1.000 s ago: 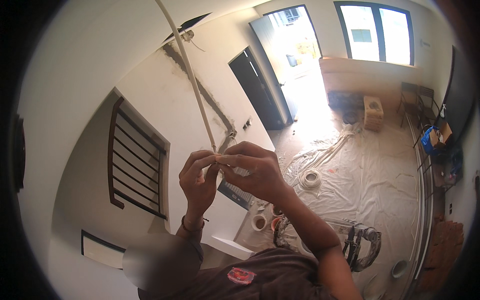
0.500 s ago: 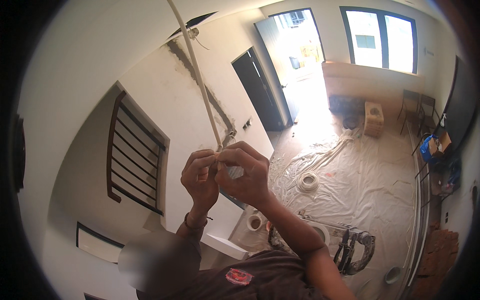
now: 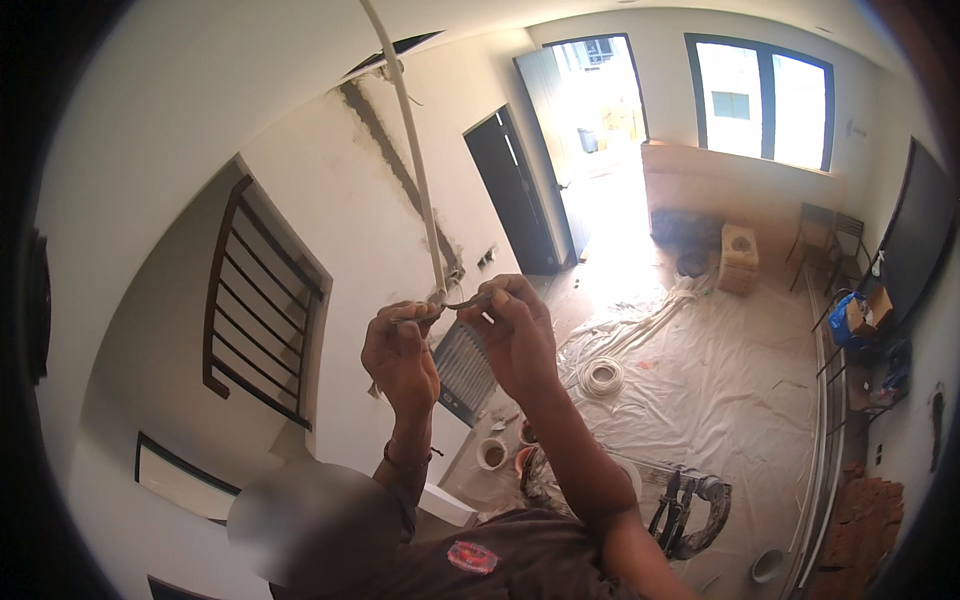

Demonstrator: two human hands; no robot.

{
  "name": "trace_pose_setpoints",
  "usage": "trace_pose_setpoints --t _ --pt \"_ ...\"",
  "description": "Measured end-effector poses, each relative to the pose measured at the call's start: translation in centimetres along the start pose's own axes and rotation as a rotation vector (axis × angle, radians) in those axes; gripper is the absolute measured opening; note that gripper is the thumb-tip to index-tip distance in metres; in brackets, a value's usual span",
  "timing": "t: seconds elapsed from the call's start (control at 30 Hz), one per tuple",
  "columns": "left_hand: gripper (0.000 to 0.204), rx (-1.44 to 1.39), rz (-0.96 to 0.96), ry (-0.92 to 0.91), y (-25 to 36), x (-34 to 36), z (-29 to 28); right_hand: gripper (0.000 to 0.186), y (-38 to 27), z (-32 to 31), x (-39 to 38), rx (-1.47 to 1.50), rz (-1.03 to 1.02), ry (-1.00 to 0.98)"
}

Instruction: The person stands on a ladder, strips the ends of wires extending from a ceiling hole with pliers, and connects them to a recessed light fixture using a screwdriver.

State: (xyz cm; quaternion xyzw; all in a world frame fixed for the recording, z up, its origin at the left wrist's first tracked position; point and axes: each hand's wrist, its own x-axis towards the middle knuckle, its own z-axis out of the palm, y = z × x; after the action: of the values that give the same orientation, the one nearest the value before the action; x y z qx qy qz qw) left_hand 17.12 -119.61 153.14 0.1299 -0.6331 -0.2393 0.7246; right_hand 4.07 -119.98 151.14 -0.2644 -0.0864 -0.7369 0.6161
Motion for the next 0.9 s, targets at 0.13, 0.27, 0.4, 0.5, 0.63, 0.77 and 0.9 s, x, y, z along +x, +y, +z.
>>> trace_pose_setpoints --t 0.13,0.27,0.4,0.5,0.63,0.77,0.9 --pt "0.013 -0.006 -0.045 -0.04 0.0 -0.2 0.6 0.032 0.2 2.8 -1.7 -0.331 -0.011 0.023" --pt "0.014 -0.196 -0.088 0.0 0.0 -0.4 0.0 0.025 0.3 0.5 -0.4 -0.473 -0.06 0.183" --pt "0.014 -0.487 -0.196 0.158 0.0 1.3 -1.2 0.021 -0.3 0.0 0.8 -0.16 -0.042 0.119" --pt "0.014 -0.51 -0.26 0.272 0.4 1.4 -1.6 0.02 0.3 1.3 0.6 -0.321 -0.077 0.104" --pt "0.011 -0.411 -0.424 0.474 0.6 -1.9 0.6 0.017 -0.4 -0.9 0.3 -0.58 -0.193 0.136" --pt "0.015 0.172 -0.013 -0.097 0.7 -7.3 -0.2 0.012 -0.4 -0.6 -0.8 -0.781 -0.172 0.163" --pt "0.026 0.67 -0.046 -0.28 4.8 -2.4 4.2 0.015 -0.9 -0.2 -1.4 -0.94 -0.281 0.131"
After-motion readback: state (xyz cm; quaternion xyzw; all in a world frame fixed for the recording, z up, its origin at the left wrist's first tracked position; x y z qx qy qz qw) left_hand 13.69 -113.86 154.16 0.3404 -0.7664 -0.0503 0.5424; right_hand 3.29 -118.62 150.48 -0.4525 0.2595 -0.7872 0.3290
